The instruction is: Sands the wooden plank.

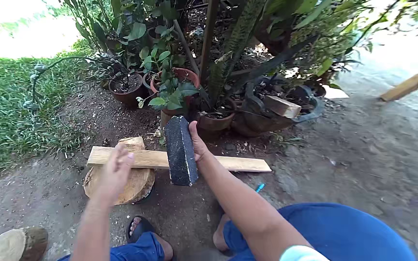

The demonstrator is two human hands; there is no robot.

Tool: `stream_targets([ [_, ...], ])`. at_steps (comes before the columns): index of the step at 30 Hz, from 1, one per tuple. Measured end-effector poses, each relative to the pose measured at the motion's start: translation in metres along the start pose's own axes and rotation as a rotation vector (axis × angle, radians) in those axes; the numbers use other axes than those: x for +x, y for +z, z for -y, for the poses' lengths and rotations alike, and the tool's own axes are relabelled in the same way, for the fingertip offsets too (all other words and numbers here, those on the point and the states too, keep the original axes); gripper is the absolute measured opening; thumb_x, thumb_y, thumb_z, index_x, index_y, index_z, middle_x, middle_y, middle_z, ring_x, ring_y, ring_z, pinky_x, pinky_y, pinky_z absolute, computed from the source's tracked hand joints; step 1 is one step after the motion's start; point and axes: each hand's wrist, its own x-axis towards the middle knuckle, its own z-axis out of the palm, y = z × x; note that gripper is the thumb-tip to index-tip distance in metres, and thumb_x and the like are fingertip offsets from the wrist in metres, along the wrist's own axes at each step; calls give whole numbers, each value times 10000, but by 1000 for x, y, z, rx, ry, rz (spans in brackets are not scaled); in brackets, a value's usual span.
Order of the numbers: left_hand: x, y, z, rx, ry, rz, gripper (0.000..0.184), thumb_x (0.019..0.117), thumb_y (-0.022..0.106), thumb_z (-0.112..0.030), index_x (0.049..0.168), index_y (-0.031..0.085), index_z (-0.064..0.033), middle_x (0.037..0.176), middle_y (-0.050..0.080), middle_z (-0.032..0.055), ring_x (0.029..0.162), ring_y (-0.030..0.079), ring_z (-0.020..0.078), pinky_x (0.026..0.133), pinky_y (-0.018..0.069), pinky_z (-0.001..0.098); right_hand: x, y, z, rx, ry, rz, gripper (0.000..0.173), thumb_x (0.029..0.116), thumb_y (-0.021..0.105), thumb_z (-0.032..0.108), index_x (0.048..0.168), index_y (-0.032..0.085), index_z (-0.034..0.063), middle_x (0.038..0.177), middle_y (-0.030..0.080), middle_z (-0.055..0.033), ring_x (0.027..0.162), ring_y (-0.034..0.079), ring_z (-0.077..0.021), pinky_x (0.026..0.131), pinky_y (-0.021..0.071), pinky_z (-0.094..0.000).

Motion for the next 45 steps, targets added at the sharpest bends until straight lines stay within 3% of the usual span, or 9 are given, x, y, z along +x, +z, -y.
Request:
stream_targets([
  [5, 3, 75, 27, -205, -79, 54, 611, 1074, 470, -291, 1579, 246, -30, 1275, 616, 236, 1038, 677, 274, 875, 574, 441, 23, 46, -11, -272, 164, -229, 559, 1059, 376, 577, 1302, 565, 110, 980, 720, -65, 849, 716, -156, 750, 622, -361],
  [9, 19, 84, 46, -289, -5, -85, 494, 1087, 462, -256, 1501, 377, 1, 1153, 661, 205, 975, 695, 228, 843, 591, 411, 24, 71, -24, -726, 269, -180, 718, 1031, 302, 688, 1531, 410, 184, 1268, 659, -142, 1092, 667, -266, 907, 559, -482],
  [13, 22, 34, 55, 94, 12, 29, 532, 1104, 365, -359, 1458, 479, 22, 1211, 670, 226, 1100, 665, 300, 985, 513, 481, 20, 86, -44, -921, 275, -244, 663, 1053, 520, 497, 1596, 281, 201, 1256, 649, -207, 1049, 681, -316, 905, 561, -505],
  [15, 23, -3, 56, 264, 23, -177, 525, 1109, 336, -356, 1279, 639, 38, 1201, 682, 249, 1138, 653, 379, 1017, 484, 560, 32, 76, -53, -1143, 191, -191, 775, 1024, 624, 418, 1634, 228, 152, 1381, 598, -243, 1198, 639, -361, 1015, 512, -560],
  [18, 38, -56, 72, 226, -5, -585, 496, 1109, 349, -296, 1373, 525, 85, 1342, 544, 338, 1283, 524, 451, 1098, 389, 583, 51, 74, -68, -1598, 76, -48, 1005, 934, 731, 487, 1638, 174, 36, 1494, 483, -293, 1349, 511, -459, 1096, 401, -662],
  [22, 60, -68, 81, -270, -295, -523, 608, 1124, 164, -426, 1551, 274, -7, 1478, 434, 288, 1249, 538, 380, 988, 462, 523, 59, 92, -93, -1884, 12, 158, 882, 938, 735, 447, 1625, 300, 104, 1510, 508, -217, 1383, 479, -444, 1080, 354, -702],
  [26, 77, -45, 94, -445, -289, -511, 415, 1137, 257, -229, 1427, 432, 10, 1211, 583, 258, 895, 671, 295, 752, 582, 433, 60, 92, -100, -1981, 96, 218, 816, 968, 689, 464, 1642, 284, 244, 1535, 493, -156, 1379, 474, -429, 1041, 372, -697],
  [38, 70, -47, 101, -465, -226, -417, 398, 1136, 257, -203, 1475, 376, -33, 1252, 562, 182, 927, 670, 196, 770, 576, 354, -10, -60, -21, -1941, 387, -212, 862, 944, 663, 579, 1650, 233, 336, 1553, 433, -264, 1413, 399, -523, 1086, 279, -770],
  [45, 72, -52, 92, -524, -301, -411, 404, 1138, 249, -222, 1482, 358, -42, 1253, 567, 189, 932, 677, 212, 768, 578, 348, 30, 16, -61, -1909, 235, -124, 798, 960, 658, 554, 1626, 334, 258, 1502, 490, -286, 1376, 459, -509, 1082, 346, -713],
])
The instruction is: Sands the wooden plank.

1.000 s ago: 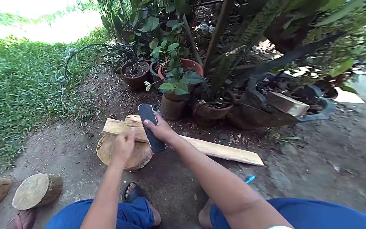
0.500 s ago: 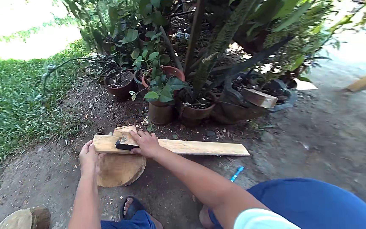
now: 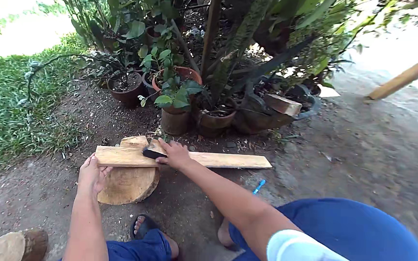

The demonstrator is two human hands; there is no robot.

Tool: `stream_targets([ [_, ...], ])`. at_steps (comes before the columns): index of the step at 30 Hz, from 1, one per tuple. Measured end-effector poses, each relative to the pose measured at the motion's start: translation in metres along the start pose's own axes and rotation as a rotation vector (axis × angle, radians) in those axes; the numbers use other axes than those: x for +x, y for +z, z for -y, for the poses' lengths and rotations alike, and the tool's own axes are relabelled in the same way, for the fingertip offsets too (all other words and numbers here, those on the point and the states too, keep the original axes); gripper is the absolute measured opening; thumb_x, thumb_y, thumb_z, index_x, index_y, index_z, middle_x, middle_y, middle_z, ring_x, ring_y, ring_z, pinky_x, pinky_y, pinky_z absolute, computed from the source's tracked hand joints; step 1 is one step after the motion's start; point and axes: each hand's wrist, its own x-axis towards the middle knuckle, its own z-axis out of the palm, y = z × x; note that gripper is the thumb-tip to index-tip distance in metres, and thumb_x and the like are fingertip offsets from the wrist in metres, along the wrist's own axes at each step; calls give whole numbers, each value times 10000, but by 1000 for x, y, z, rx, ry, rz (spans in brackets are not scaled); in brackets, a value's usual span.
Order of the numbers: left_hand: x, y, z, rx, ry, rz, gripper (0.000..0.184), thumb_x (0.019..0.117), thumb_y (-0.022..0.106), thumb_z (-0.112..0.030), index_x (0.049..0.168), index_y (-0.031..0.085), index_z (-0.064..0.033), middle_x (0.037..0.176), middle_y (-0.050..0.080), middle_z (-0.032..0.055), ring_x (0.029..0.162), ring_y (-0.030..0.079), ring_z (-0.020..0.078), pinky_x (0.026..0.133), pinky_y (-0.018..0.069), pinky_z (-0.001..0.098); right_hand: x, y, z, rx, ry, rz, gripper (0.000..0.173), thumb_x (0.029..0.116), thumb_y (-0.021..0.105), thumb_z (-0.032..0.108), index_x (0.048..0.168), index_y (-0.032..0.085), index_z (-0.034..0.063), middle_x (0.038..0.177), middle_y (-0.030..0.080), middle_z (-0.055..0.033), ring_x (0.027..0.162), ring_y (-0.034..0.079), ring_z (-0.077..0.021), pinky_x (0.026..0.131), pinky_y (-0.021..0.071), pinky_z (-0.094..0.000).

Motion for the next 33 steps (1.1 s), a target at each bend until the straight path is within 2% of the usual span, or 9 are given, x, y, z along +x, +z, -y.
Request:
stream_targets([
  [4, 2, -2, 0, -226, -45, -14, 532, 1126, 120, -393, 1469, 370, -73, 1305, 565, 185, 1042, 650, 278, 840, 549, 435, 29, 12, 91, -7, -119, -17, 831, 943, 669, 578, 1635, 290, 319, 1473, 514, -270, 1341, 484, -505, 1031, 395, -708],
  [7, 5, 8, 6, -423, -63, -101, 735, 1064, -14, -558, 1461, 366, -70, 1360, 523, 195, 1126, 600, 308, 885, 508, 489, 40, 15, 101, -22, -179, -42, 831, 931, 687, 575, 1629, 302, 339, 1432, 548, -256, 1302, 517, -489, 1012, 411, -702],
  [11, 20, 24, 27, -736, 16, -111, 841, 1012, -71, -638, 1498, 332, -82, 1508, 427, 155, 1341, 480, 278, 1079, 420, 502, 29, 22, 45, -11, -192, -96, 833, 908, 722, 560, 1616, 344, 336, 1387, 574, -290, 1252, 552, -516, 993, 413, -734],
  [16, 40, 35, 63, -980, 85, 34, 991, 899, -123, -776, 1557, 283, -156, 1554, 439, 118, 1414, 445, 293, 1125, 389, 547, -8, 11, -63, -71, -33, -89, 856, 925, 641, 638, 1630, 326, 269, 1405, 554, -318, 1286, 525, -544, 1026, 377, -756],
  [20, 38, 42, 67, -954, 85, 97, 1089, 846, -125, -839, 1504, 384, -138, 1366, 606, 149, 1228, 615, 300, 1019, 503, 507, -19, 8, -95, -85, 14, -115, 905, 915, 631, 664, 1615, 359, 159, 1416, 536, -342, 1286, 523, -554, 1044, 364, -740],
  [24, 37, 48, 67, -869, 105, 115, 1088, 834, -151, -835, 1510, 372, -162, 1360, 605, 139, 1180, 633, 272, 991, 514, 470, -6, 11, -35, -70, -76, -160, 866, 919, 670, 610, 1585, 414, 118, 1347, 579, -354, 1249, 544, -563, 1020, 380, -744],
  [27, 36, 52, 68, -826, 165, 32, 1036, 865, -156, -798, 1499, 367, -167, 1397, 579, 125, 1215, 607, 260, 992, 508, 468, 14, 14, 44, -38, -150, -102, 836, 917, 691, 593, 1600, 399, 209, 1365, 571, -321, 1266, 533, -530, 1027, 390, -719],
  [30, 35, 56, 66, -777, 306, -1, 1025, 880, -173, -770, 1511, 352, -157, 1441, 520, 113, 1302, 525, 233, 1065, 455, 480, 38, 17, 111, -29, -228, -82, 825, 920, 694, 581, 1614, 363, 281, 1400, 563, -297, 1290, 528, -505, 1041, 388, -709],
  [33, 34, 60, 62, -761, 323, -59, 1015, 893, -167, -756, 1485, 380, -139, 1379, 555, 121, 1248, 557, 217, 1021, 485, 457, 47, 15, 134, -53, -236, -35, 832, 929, 679, 592, 1628, 314, 324, 1376, 575, -256, 1259, 549, -452, 1022, 412, -652],
])
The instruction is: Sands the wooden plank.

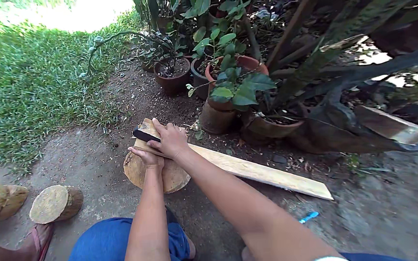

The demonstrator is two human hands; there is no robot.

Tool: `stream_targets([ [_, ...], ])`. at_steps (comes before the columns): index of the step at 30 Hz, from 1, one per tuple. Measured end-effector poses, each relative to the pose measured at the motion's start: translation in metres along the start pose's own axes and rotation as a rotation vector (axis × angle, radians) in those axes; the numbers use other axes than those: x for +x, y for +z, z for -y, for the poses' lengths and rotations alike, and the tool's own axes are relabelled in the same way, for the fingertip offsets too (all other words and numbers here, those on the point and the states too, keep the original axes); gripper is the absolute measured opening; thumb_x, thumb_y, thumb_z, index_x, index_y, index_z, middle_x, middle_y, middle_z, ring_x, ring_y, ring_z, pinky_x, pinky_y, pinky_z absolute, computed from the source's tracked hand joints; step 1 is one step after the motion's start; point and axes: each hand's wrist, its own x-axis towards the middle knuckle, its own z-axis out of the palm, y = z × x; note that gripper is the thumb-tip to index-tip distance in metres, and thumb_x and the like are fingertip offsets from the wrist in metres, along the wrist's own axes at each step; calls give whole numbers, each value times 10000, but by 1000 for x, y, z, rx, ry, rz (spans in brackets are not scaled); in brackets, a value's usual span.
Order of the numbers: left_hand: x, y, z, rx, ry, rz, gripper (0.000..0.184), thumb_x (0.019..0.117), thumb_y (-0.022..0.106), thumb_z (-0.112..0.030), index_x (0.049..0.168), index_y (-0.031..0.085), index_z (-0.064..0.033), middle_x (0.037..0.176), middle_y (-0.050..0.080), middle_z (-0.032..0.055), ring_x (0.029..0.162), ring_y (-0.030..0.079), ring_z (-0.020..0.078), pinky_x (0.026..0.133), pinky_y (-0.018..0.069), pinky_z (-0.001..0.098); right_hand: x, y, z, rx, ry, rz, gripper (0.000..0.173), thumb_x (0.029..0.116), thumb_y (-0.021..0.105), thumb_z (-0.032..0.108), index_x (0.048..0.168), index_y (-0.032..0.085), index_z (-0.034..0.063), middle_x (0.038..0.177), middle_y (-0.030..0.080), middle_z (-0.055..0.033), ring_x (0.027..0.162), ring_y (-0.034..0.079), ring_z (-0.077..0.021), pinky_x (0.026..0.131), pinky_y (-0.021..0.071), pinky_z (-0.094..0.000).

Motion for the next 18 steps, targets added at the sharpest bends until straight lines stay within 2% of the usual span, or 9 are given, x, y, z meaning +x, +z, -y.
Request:
stream_targets([
  [2, 0, 0, 1, 11, -16, -19, 1006, 898, -164, -753, 1495, 371, -145, 1401, 543, 129, 1265, 549, 235, 1031, 477, 475, -7, 2, -18, 11, -30, -13, 841, 917, 711, 564, 1624, 328, 318, 1356, 586, -267, 1258, 554, -459, 1016, 419, -664],
  [4, 1, -3, 1, 0, -52, -28, 996, 903, -146, -763, 1510, 355, -152, 1431, 525, 138, 1278, 539, 261, 1039, 465, 500, -23, 8, -54, 0, -43, -70, 833, 907, 718, 569, 1612, 364, 302, 1327, 598, -291, 1227, 573, -492, 964, 447, -701],
  [7, 3, -3, 0, -41, -124, -34, 1048, 873, -143, -799, 1453, 403, -117, 1284, 617, 166, 1067, 653, 280, 886, 545, 473, -56, 6, -110, -33, 43, -73, 828, 921, 673, 606, 1613, 371, 267, 1312, 601, -315, 1209, 574, -520, 977, 423, -724],
  [9, 1, -3, -2, -56, -165, -17, 1073, 852, -148, -820, 1461, 394, -122, 1280, 622, 167, 1050, 664, 276, 880, 552, 463, -78, 1, -142, -70, 128, -37, 852, 924, 620, 665, 1621, 353, 255, 1371, 569, -325, 1261, 538, -545, 1009, 384, -750],
  [11, 0, -6, -4, -77, -195, -10, 1074, 851, -136, -826, 1474, 390, -128, 1305, 610, 164, 1099, 647, 285, 919, 535, 476, -94, -5, -165, -88, 212, 16, 910, 906, 571, 733, 1638, 303, 264, 1464, 510, -312, 1332, 473, -564, 1017, 335, -785],
  [13, 0, -8, -6, -126, -219, -4, 1057, 846, -104, -846, 1499, 361, -156, 1371, 587, 148, 1189, 620, 291, 974, 516, 493, -104, -13, -181, -66, 295, 83, 1016, 891, 571, 758, 1669, 164, 247, 1565, 415, -275, 1407, 393, -556, 1035, 308, -796],
  [15, -1, -11, -6, -172, -221, 3, 1050, 851, -80, -852, 1504, 361, -159, 1401, 572, 125, 1235, 600, 278, 1007, 502, 492, -116, -10, -201, -10, 292, 49, 1070, 897, 557, 756, 1669, 126, 154, 1565, 399, -298, 1404, 400, -559, 1055, 335, -766],
  [17, -3, -10, -6, -179, -215, 7, 1048, 858, -80, -845, 1498, 373, -150, 1385, 583, 120, 1229, 605, 267, 1008, 504, 482, -123, 5, -221, 23, 173, -108, 1045, 910, 516, 729, 1612, 267, -3, 1453, 488, -368, 1324, 480, -578, 1079, 387, -692],
  [18, -4, -9, -6, -168, -211, 10, 1040, 868, -85, -833, 1490, 390, -147, 1364, 598, 119, 1209, 618, 262, 996, 512, 475, -124, 11, -225, 32, 135, -176, 1013, 915, 515, 719, 1569, 356, -39, 1404, 524, -381, 1285, 511, -581, 1077, 401, -671],
])
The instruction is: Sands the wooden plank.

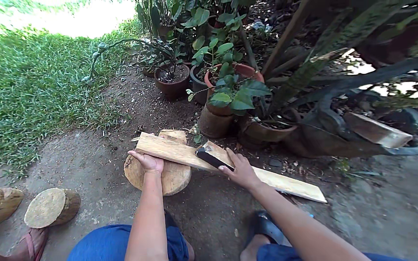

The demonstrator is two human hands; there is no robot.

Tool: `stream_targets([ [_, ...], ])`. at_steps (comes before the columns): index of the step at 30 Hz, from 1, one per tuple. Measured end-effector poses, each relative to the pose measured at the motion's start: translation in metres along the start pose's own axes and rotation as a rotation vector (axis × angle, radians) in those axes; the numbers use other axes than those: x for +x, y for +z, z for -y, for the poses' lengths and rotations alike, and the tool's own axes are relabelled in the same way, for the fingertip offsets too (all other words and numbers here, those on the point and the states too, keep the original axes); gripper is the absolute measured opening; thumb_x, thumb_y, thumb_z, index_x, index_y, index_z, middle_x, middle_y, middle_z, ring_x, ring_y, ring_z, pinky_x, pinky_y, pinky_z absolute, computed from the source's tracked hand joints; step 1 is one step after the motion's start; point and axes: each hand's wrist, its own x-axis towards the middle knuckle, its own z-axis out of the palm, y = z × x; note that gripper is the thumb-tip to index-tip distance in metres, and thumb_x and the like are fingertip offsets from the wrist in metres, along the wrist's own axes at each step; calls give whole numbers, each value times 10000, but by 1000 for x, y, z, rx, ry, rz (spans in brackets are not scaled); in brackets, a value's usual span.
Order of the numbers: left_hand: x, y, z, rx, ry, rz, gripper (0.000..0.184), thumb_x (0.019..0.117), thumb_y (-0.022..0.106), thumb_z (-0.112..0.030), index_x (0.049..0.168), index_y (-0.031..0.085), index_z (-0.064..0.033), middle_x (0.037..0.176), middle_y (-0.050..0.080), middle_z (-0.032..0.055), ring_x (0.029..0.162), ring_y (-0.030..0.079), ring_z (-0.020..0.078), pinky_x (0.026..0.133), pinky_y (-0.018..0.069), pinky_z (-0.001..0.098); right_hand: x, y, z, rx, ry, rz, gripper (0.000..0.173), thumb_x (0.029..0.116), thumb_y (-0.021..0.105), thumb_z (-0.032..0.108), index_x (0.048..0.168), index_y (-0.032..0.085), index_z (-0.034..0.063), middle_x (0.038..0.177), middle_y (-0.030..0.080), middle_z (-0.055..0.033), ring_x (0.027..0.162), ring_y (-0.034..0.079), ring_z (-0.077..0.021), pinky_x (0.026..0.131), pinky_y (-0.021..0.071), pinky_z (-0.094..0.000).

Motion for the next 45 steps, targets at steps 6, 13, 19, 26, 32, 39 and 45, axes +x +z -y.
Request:
stream_targets([
  [6, 6, -2, 1, 78, 9, -14, 1039, 890, -100, -803, 1497, 407, -129, 1323, 620, 163, 1162, 636, 277, 965, 521, 484, 15, 17, 48, 78, -100, -125, 895, 899, 630, 657, 1463, 536, -31, 1271, 624, -353, 1204, 590, -538, 1042, 454, -649],
  [13, 5, 2, 3, 139, 108, -23, 972, 919, -91, -772, 1545, 285, -131, 1476, 483, 146, 1317, 512, 270, 1048, 456, 525, 70, 23, 193, 127, -233, 45, 815, 932, 656, 594, 1549, 468, 97, 1334, 607, -306, 1259, 569, -483, 1019, 482, -622],
  [19, 6, 3, 4, 120, 109, -15, 978, 906, -83, -794, 1552, 280, -155, 1497, 472, 128, 1341, 497, 267, 1061, 444, 535, 71, 11, 186, 96, -217, 150, 736, 959, 609, 607, 1578, 446, 243, 1339, 588, -301, 1268, 544, -475, 1028, 456, -608],
  [26, 9, -5, 5, 50, 35, 82, 1058, 879, -79, -827, 1498, 368, -94, 1316, 619, 131, 1136, 648, 259, 936, 547, 480, 21, 10, 41, 127, -100, -67, 774, 899, 649, 652, 1494, 565, 165, 1287, 649, -281, 1232, 596, -467, 1035, 479, -609],
  [32, 4, -2, 3, 1, 18, 104, 1053, 876, -76, -828, 1509, 343, -98, 1350, 604, 128, 1166, 642, 268, 944, 546, 473, -16, -2, -59, 143, -34, -121, 773, 890, 690, 598, 1473, 579, 102, 1348, 574, -338, 1239, 559, -510, 1066, 450, -616],
  [39, 7, -7, 1, 5, -5, 129, 1078, 855, -72, -848, 1514, 351, -108, 1261, 663, 135, 1094, 685, 269, 895, 577, 453, -12, 8, -34, 177, -20, -184, 725, 888, 725, 535, 1438, 611, 77, 1272, 619, -338, 1187, 585, -519, 1045, 463, -607],
  [45, 6, -9, 0, 77, 45, 115, 1050, 881, -118, -797, 1516, 321, -86, 1328, 607, 156, 1162, 630, 269, 952, 536, 472, 42, 33, 107, 251, -296, -231, 692, 908, 657, 606, 1389, 663, 108, 1195, 672, -282, 1129, 636, -458, 974, 520, -599],
])
